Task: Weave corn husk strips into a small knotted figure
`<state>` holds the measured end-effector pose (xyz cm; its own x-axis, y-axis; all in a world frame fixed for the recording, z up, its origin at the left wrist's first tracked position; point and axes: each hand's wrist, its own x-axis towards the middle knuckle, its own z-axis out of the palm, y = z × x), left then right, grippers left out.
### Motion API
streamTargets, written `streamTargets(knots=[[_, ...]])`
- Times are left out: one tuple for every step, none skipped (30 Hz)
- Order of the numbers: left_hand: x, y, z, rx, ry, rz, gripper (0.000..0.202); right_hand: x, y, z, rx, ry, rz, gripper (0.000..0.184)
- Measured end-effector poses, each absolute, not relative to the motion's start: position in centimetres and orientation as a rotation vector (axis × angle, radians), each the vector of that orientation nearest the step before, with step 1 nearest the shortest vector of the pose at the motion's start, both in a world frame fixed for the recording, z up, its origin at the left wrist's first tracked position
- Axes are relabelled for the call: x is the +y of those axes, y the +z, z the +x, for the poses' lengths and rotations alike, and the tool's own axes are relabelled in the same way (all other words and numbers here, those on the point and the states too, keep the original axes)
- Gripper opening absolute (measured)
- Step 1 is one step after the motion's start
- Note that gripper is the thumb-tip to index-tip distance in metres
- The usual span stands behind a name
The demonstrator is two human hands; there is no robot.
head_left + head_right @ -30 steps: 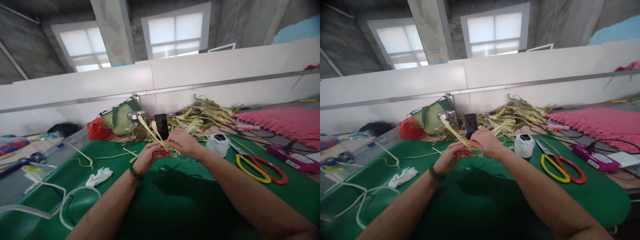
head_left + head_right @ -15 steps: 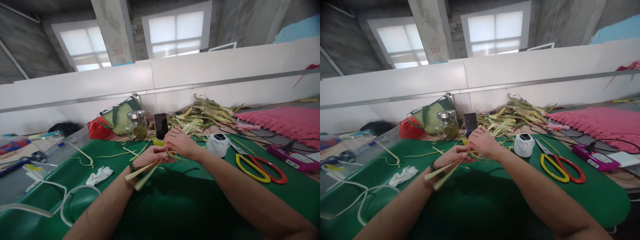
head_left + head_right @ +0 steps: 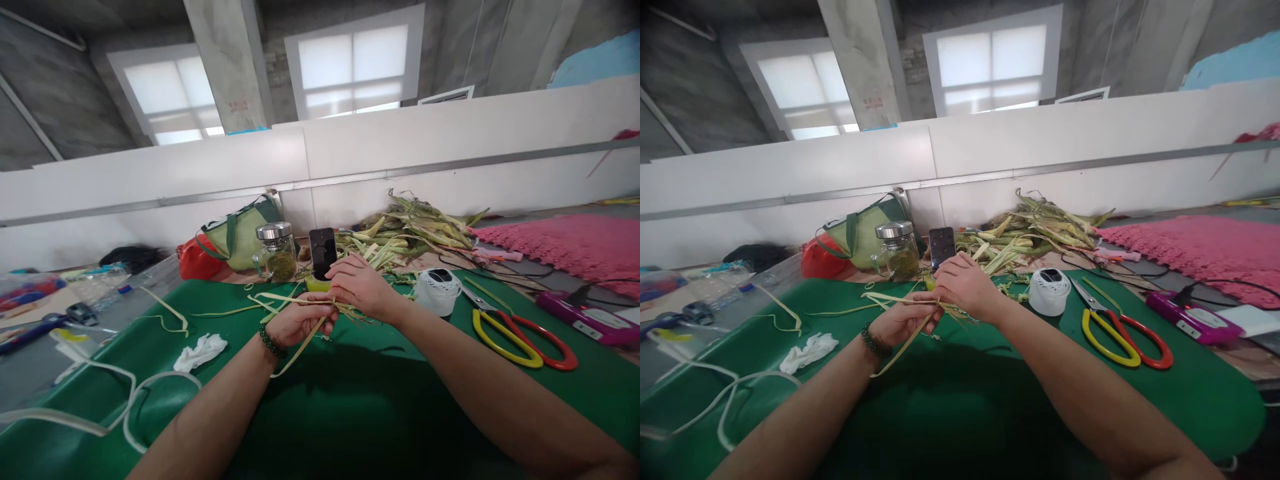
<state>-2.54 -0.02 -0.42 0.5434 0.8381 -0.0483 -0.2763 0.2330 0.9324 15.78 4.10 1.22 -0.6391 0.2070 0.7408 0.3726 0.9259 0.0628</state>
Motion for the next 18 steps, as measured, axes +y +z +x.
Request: streamTargets(knots=[[-0.06, -0.37, -2.46, 0.648, 0.843, 1.076, 0.027, 4.08, 1.15, 15.71, -2.280, -0.291, -0.406, 0.027], [-0.10, -0.31, -2.37, 0.668, 0.844, 1.077, 0.026, 4.01, 1.12, 15.66, -2.274, -0.309, -0.401, 0.026], [-0.12, -0.27, -2.28, 0.694, 0.844, 1.079, 0.026, 3.91, 1.14, 15.62, -2.265, -0.318, -0.394, 0.025], [-0.13, -0.23, -2.19, 0.723, 0.855, 1.082, 0.026, 3.77, 1.23, 15.61, -2.249, -0.321, -0.389, 0.023], [-0.13, -0.19, -2.09, 0.755, 0.876, 1.085, 0.028, 3.61, 1.36, 15.63, -2.223, -0.315, -0.387, 0.020], [-0.12, -0.15, -2.00, 0.788, 0.905, 1.090, 0.030, 3.46, 1.53, 15.68, -2.184, -0.302, -0.392, 0.018], [-0.10, -0.12, -1.90, 0.818, 0.940, 1.097, 0.032, 3.33, 1.69, 15.75, -2.137, -0.285, -0.406, 0.018], [-0.08, -0.08, -1.81, 0.844, 0.981, 1.105, 0.034, 3.27, 1.83, 15.85, -2.098, -0.264, -0.427, 0.018], [-0.05, -0.05, -1.73, 0.869, 1.024, 1.115, 0.035, 3.27, 1.92, 15.95, -2.078, -0.243, -0.449, 0.018], [-0.02, -0.03, -1.66, 0.888, 1.066, 1.127, 0.036, 3.35, 1.95, 16.03, -2.084, -0.222, -0.468, 0.020], [0.01, -0.02, -1.60, 0.903, 1.099, 1.139, 0.037, 3.48, 1.90, 16.10, -2.123, -0.205, -0.480, 0.021], [0.05, -0.03, -1.56, 0.913, 1.121, 1.151, 0.038, 3.65, 1.80, 16.14, -2.184, -0.188, -0.494, 0.021], [0.08, -0.04, -1.54, 0.925, 1.133, 1.159, 0.039, 3.82, 1.67, 16.16, -2.252, -0.166, -0.517, 0.020], [0.10, -0.06, -1.53, 0.938, 1.141, 1.159, 0.041, 3.97, 1.54, 16.16, -2.309, -0.140, -0.551, 0.017], [0.12, -0.08, -1.54, 0.953, 1.141, 1.154, 0.041, 4.06, 1.41, 16.14, -2.348, -0.113, -0.596, 0.015], [0.14, -0.09, -1.55, 0.966, 1.138, 1.150, 0.042, 4.09, 1.32, 16.11, -2.372, -0.084, -0.640, 0.013], [0.15, -0.09, -1.56, 0.977, 1.134, 1.153, 0.042, 4.05, 1.26, 16.08, -2.384, -0.054, -0.674, 0.012], [0.17, -0.08, -1.57, 0.982, 1.133, 1.163, 0.042, 3.97, 1.23, 16.05, -2.386, -0.024, -0.693, 0.010]])
